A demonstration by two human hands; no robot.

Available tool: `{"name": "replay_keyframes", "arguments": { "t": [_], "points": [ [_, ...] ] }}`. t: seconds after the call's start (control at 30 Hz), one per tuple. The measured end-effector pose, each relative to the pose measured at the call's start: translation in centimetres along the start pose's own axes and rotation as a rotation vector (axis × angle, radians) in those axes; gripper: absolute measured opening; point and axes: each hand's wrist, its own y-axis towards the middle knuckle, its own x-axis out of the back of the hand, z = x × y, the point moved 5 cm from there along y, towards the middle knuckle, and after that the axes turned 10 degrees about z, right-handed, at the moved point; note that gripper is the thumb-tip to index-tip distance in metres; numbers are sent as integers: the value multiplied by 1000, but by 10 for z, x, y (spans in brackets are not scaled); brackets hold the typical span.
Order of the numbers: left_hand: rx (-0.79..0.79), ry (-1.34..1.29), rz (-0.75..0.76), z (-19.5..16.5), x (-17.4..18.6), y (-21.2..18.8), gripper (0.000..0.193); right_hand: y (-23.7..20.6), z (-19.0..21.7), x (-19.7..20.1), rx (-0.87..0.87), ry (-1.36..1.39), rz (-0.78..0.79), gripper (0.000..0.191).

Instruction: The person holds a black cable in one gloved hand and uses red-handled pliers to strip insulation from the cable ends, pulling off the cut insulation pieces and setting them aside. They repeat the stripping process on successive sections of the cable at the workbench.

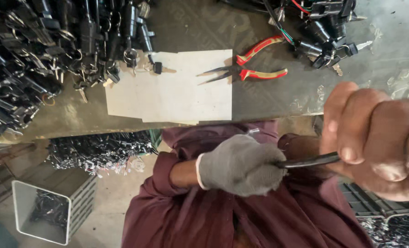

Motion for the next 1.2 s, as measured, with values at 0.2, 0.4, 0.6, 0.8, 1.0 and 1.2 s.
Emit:
{"name": "replay_keyframes", "arguments": {
  "t": [0.2,0.4,0.6,0.8,1.0,1.2],
  "points": [
    [-67,279,-171,-22,52,2,18,-51,-26,36,103,31,-308,28],
    [93,-826,-259,33,75,-22,24,-12,-68,71,-30,-311,-530,35],
    [185,45,-339,12,110,-48,25,-81,-164,16,-881,63,-7,44],
    [-111,-89,-748,28,89,-34,22,-97,-155,40,-512,-423,-48,51],
    [200,181,-735,38,87,-68,38,-74,-134,34,-371,-786,111,41],
    [223,488,-516,16,95,-44,37,-85,-137,34,-339,-836,122,40]
  ]
}}
